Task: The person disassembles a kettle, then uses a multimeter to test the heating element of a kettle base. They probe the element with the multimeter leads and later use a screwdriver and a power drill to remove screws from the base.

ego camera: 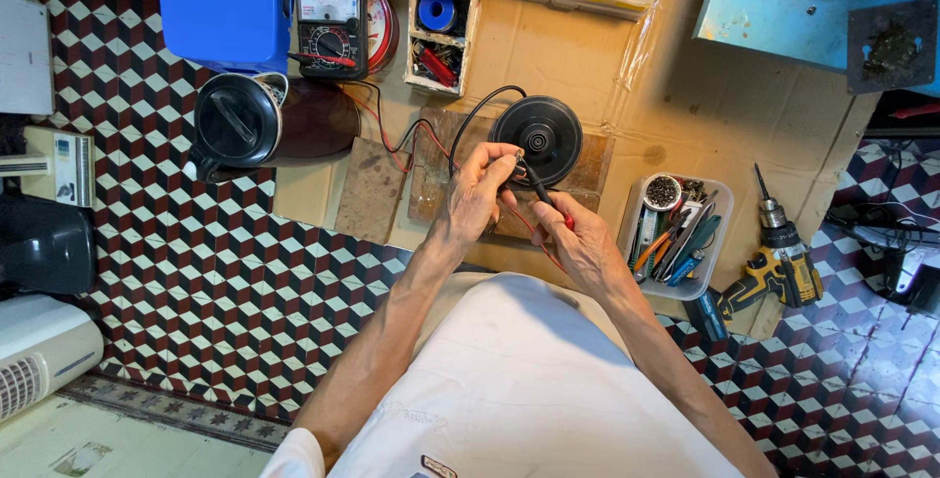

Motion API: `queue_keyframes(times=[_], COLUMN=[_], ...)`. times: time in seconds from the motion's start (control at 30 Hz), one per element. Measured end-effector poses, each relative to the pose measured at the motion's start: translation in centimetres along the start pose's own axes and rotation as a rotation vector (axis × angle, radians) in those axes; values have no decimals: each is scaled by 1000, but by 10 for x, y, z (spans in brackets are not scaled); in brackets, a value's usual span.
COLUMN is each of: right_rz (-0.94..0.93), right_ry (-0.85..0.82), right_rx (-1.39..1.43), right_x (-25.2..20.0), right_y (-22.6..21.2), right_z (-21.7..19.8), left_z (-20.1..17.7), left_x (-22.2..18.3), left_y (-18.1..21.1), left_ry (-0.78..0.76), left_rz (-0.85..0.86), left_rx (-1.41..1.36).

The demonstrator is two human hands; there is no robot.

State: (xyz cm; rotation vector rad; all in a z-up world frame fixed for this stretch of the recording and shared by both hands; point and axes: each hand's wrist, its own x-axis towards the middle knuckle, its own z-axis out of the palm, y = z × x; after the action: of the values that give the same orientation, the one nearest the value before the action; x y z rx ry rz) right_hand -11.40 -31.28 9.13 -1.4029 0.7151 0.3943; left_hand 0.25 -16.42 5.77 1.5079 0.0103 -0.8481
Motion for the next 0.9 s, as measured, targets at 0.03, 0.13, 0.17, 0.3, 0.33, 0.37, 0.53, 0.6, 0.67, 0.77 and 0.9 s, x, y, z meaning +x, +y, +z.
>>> queue_keyframes(times=[0.03,0.13,0.17,0.3,0.33,0.37,0.53,0.6,0.67,0.77,0.9], right_rz=[-32,-69,-71,-64,-73,-82,-46,-26,-44,-32,-92], right_ry=[20,28,24,29,29,29,5,-5,-14,-44,-67], right_rx=[-54,-93,-86,-104,-92,-80,-177,-204,-220,-204,-11], right_x=[-1,-6,-7,-13,-13,-14,-13,-13,-14,-13,-12], right_y=[2,9,11,15,15,15,10,8,10,15,30], right_z=[1,6,6,7,8,8,10,12,14,16,4], left_z=[0,2,3,4,4,2,-4,-5,-5,-6,-14], left_x=[-2,-11,-14,-23,-25,-27,-35,-37,-37,-37,-35], left_y=[0,-1,-1,-1,-1,-1,-7,-11,-15,-20,-21], left_ry=[13,59,74,157,178,200,101,116,141,168,184], left_rz=[-16,-41,-45,-100,-113,-126,-54,-16,116,45,-36], left_rx=[-9,-45,-59,-21,-19,-17,-114,-98,-18,-36,-81])
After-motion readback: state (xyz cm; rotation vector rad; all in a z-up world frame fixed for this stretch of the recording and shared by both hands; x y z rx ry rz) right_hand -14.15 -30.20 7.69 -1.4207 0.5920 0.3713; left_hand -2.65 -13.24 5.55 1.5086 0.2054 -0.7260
